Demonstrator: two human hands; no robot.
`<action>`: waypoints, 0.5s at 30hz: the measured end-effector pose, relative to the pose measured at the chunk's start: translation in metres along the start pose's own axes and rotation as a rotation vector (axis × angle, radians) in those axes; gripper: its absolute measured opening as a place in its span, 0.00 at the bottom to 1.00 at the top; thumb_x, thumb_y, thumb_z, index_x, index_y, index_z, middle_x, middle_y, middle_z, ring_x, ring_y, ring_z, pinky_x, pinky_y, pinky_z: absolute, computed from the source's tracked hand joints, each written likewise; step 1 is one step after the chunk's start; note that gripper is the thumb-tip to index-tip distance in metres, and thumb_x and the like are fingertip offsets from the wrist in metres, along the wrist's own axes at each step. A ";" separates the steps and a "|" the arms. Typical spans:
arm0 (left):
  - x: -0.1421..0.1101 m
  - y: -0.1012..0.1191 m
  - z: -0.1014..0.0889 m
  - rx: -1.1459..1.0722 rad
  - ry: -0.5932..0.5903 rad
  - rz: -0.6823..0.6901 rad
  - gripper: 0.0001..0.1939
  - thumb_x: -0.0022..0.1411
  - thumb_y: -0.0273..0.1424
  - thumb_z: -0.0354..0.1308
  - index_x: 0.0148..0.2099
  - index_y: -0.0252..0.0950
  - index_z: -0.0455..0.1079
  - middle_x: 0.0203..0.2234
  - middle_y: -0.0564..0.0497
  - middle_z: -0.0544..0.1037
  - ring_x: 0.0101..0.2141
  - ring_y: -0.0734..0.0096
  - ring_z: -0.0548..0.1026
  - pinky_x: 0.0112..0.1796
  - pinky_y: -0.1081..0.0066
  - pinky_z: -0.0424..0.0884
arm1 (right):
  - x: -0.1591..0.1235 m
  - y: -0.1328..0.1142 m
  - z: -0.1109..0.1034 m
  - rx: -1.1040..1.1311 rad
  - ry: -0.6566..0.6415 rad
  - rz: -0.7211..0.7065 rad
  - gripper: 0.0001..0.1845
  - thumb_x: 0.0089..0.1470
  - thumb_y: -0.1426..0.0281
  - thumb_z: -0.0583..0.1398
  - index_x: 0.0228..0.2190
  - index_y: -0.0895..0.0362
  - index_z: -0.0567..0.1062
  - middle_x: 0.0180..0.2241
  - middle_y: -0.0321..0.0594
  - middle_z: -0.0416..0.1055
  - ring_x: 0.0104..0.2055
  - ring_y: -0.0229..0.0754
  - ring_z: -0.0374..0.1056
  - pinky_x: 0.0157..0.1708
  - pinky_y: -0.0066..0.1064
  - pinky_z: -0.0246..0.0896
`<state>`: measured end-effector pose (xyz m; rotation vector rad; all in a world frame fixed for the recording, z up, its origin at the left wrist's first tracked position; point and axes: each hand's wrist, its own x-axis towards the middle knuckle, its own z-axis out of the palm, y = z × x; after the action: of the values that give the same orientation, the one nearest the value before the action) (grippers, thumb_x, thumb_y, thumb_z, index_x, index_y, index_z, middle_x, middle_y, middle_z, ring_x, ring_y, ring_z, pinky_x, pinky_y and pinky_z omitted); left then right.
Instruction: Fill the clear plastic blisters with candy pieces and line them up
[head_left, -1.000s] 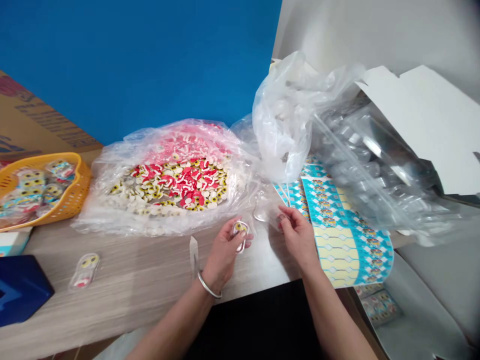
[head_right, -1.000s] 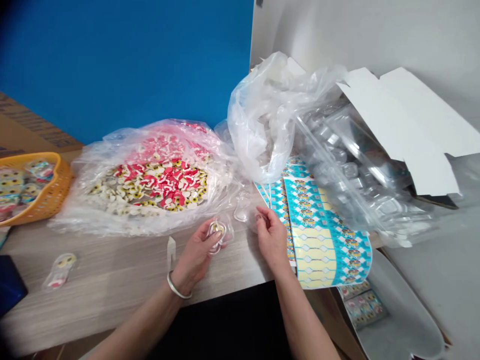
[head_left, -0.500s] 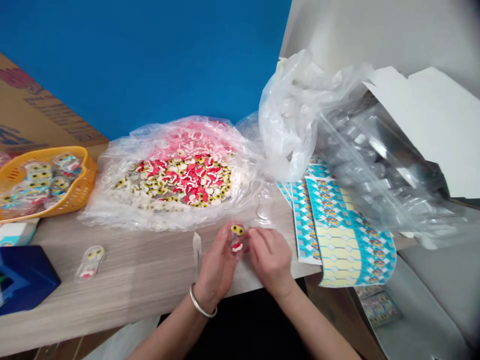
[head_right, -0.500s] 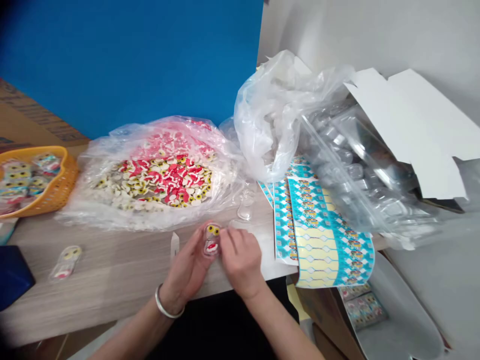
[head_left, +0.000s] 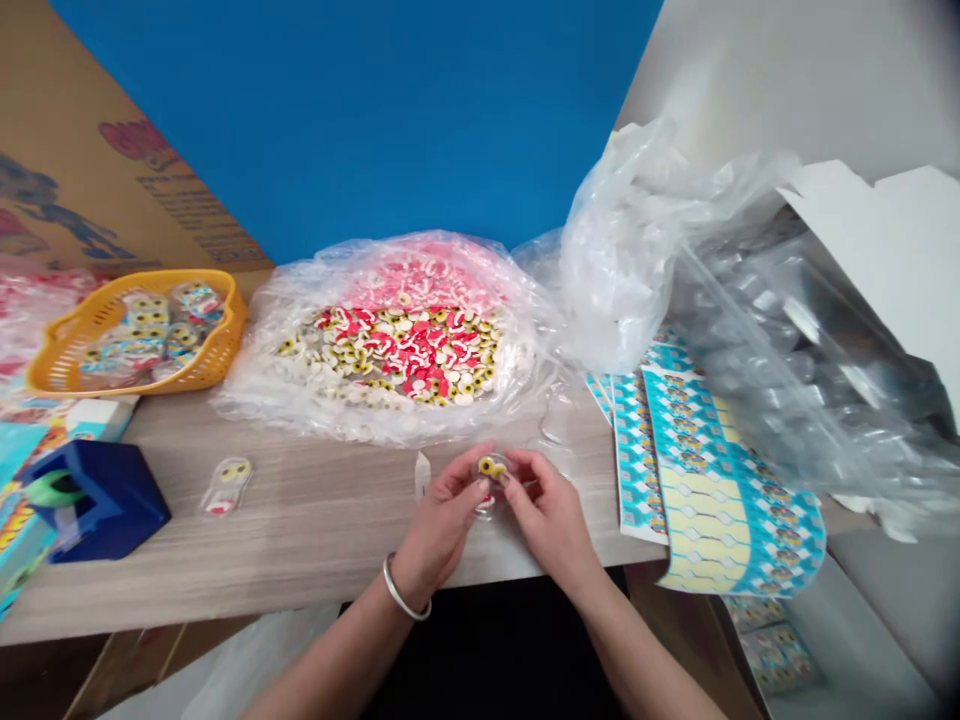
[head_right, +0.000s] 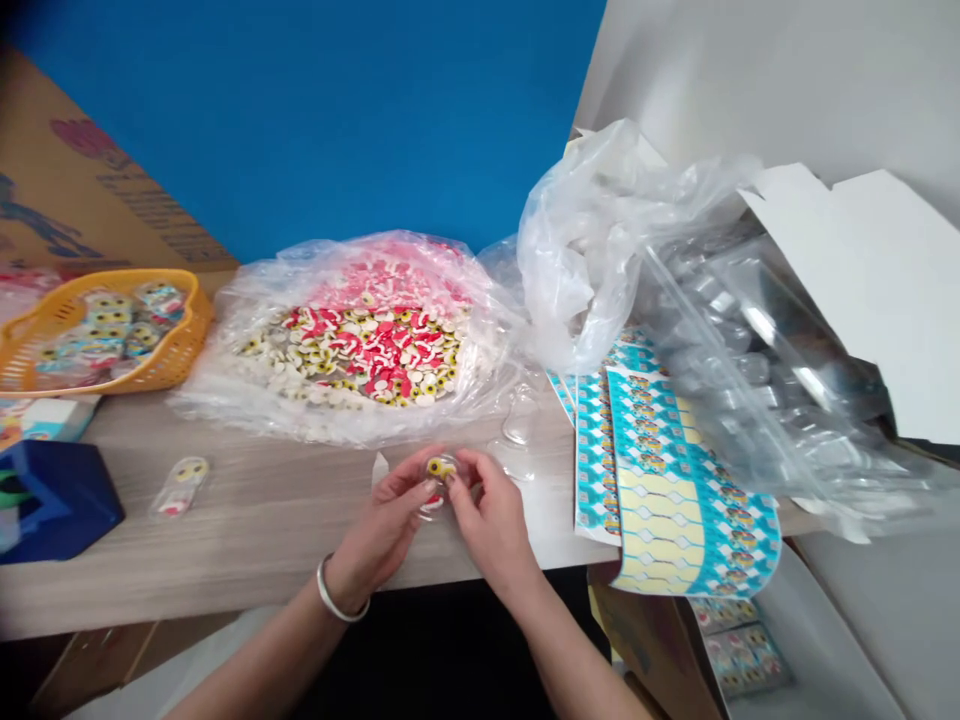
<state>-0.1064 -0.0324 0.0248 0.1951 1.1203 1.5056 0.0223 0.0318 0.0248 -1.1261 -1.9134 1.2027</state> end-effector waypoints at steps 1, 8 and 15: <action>-0.001 0.006 -0.010 0.059 0.034 0.037 0.21 0.51 0.31 0.71 0.49 0.38 0.78 0.39 0.48 0.82 0.39 0.67 0.77 0.43 0.69 0.71 | 0.003 0.000 0.004 0.056 -0.078 0.043 0.12 0.61 0.66 0.59 0.45 0.55 0.75 0.38 0.41 0.78 0.37 0.43 0.75 0.35 0.33 0.73; -0.013 0.083 -0.147 0.871 0.735 0.381 0.25 0.57 0.32 0.59 0.57 0.35 0.67 0.33 0.49 0.80 0.31 0.67 0.78 0.34 0.68 0.75 | -0.001 0.011 0.027 0.033 -0.204 -0.007 0.12 0.60 0.61 0.59 0.42 0.53 0.77 0.38 0.42 0.78 0.36 0.45 0.75 0.33 0.34 0.71; -0.011 0.124 -0.199 1.294 0.982 0.285 0.16 0.55 0.33 0.58 0.46 0.34 0.73 0.33 0.47 0.78 0.39 0.55 0.77 0.44 0.54 0.73 | -0.016 0.005 0.017 0.034 -0.297 0.009 0.09 0.61 0.66 0.58 0.41 0.53 0.77 0.35 0.38 0.76 0.35 0.41 0.73 0.35 0.31 0.68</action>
<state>-0.3212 -0.1269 0.0148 0.5261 2.8617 0.8263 0.0171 0.0115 0.0124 -0.9828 -2.0957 1.4697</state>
